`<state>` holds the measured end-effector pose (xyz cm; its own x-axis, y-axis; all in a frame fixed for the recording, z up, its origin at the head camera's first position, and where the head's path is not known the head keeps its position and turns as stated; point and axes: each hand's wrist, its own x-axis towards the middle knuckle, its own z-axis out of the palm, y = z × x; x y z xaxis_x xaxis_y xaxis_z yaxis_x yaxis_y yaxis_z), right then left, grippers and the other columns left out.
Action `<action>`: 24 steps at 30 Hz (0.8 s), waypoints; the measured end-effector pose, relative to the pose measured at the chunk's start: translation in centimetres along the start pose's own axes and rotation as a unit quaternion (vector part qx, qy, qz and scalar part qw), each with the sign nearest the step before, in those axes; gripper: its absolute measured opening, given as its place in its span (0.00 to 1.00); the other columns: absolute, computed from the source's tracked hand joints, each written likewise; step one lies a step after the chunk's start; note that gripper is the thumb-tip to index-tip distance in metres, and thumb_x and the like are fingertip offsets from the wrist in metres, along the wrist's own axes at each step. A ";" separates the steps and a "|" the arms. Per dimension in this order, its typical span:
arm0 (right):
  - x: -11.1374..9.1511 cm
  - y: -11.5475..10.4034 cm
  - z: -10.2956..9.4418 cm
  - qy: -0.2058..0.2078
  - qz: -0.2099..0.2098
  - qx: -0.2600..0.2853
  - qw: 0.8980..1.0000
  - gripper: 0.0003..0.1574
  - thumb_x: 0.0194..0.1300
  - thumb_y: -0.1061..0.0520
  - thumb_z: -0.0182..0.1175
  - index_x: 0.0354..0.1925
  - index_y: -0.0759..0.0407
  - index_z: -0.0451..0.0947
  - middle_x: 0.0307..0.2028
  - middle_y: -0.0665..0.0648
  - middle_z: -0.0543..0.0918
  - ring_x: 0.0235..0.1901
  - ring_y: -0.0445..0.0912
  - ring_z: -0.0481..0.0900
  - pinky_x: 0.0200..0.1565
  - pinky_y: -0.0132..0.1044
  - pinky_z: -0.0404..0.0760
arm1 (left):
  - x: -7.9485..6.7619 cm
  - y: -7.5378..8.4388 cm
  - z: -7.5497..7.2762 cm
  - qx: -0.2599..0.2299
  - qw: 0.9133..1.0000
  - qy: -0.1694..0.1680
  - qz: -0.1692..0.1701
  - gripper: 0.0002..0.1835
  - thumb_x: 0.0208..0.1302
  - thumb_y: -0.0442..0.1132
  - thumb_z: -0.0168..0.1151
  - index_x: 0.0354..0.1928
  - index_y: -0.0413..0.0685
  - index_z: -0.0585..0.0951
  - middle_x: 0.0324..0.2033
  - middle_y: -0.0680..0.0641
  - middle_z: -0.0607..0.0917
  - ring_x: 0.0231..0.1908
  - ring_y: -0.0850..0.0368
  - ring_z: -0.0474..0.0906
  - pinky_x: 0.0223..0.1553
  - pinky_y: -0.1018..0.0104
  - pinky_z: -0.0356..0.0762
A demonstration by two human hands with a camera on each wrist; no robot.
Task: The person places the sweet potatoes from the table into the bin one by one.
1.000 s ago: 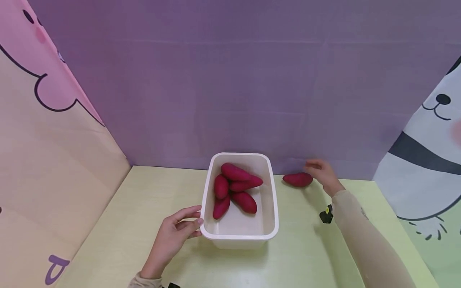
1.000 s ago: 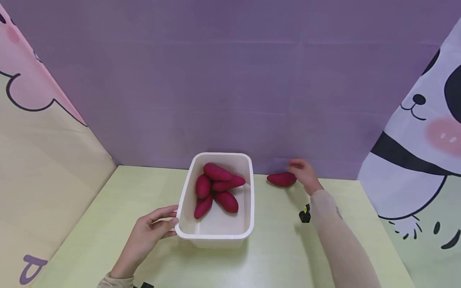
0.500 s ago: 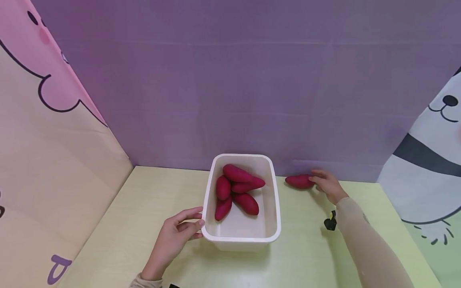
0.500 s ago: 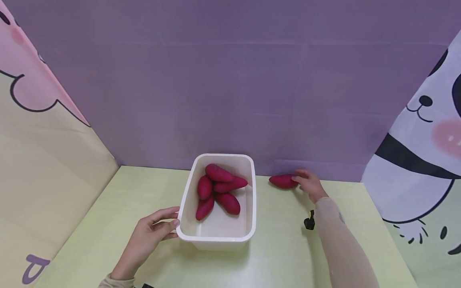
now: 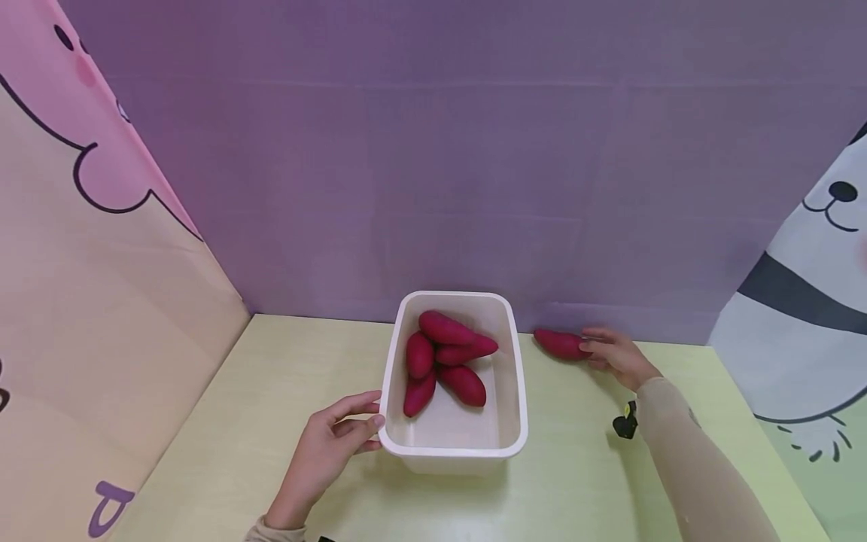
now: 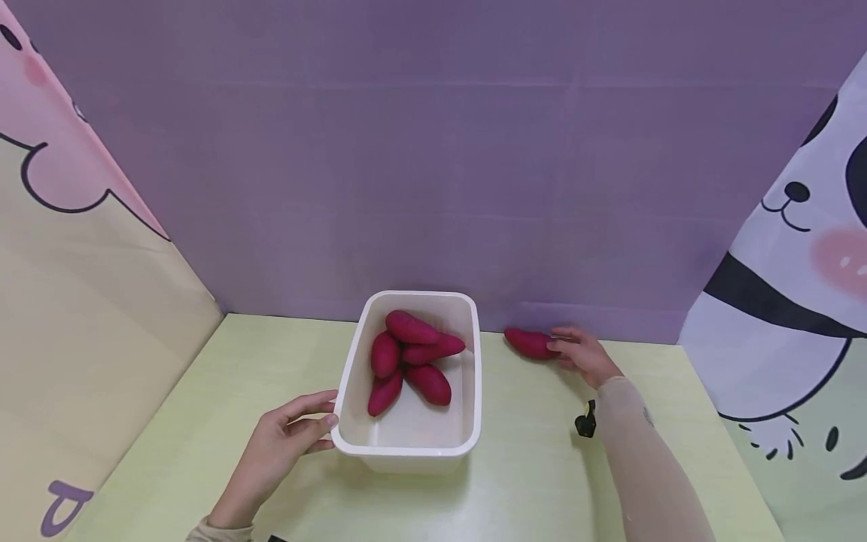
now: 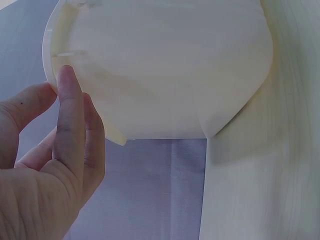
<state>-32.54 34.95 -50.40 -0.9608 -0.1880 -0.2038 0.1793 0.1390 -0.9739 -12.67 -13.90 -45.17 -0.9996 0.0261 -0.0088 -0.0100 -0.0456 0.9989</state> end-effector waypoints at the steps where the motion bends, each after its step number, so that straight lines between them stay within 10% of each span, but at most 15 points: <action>1: 0.0 0.1 0.0 -0.003 0.001 0.002 1.000 0.38 0.71 0.65 0.58 0.71 0.77 0.54 0.46 0.49 0.79 0.42 0.42 0.80 0.52 0.41 0.84 | 0.0 0.0 0.0 0.001 1.000 0.001 -0.001 0.20 0.63 0.31 0.69 0.57 0.39 0.82 0.49 0.36 0.82 0.40 0.49 0.86 0.42 0.55 0.89; 24: -0.7 0.5 0.8 -0.005 -0.017 0.010 1.000 0.40 0.74 0.62 0.57 0.73 0.77 0.50 0.44 0.46 0.83 0.43 0.37 0.82 0.55 0.38 0.82 | 0.2 0.0 -0.1 0.009 1.000 0.003 0.000 0.19 0.63 0.30 0.69 0.57 0.39 0.82 0.48 0.35 0.82 0.40 0.48 0.86 0.40 0.55 0.89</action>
<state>-31.58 34.38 -50.82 -0.9639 -0.2028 -0.1724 0.1516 0.1141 -0.9818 -12.83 -13.96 -45.13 -0.9998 0.0200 -0.0092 -0.0098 -0.0269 0.9996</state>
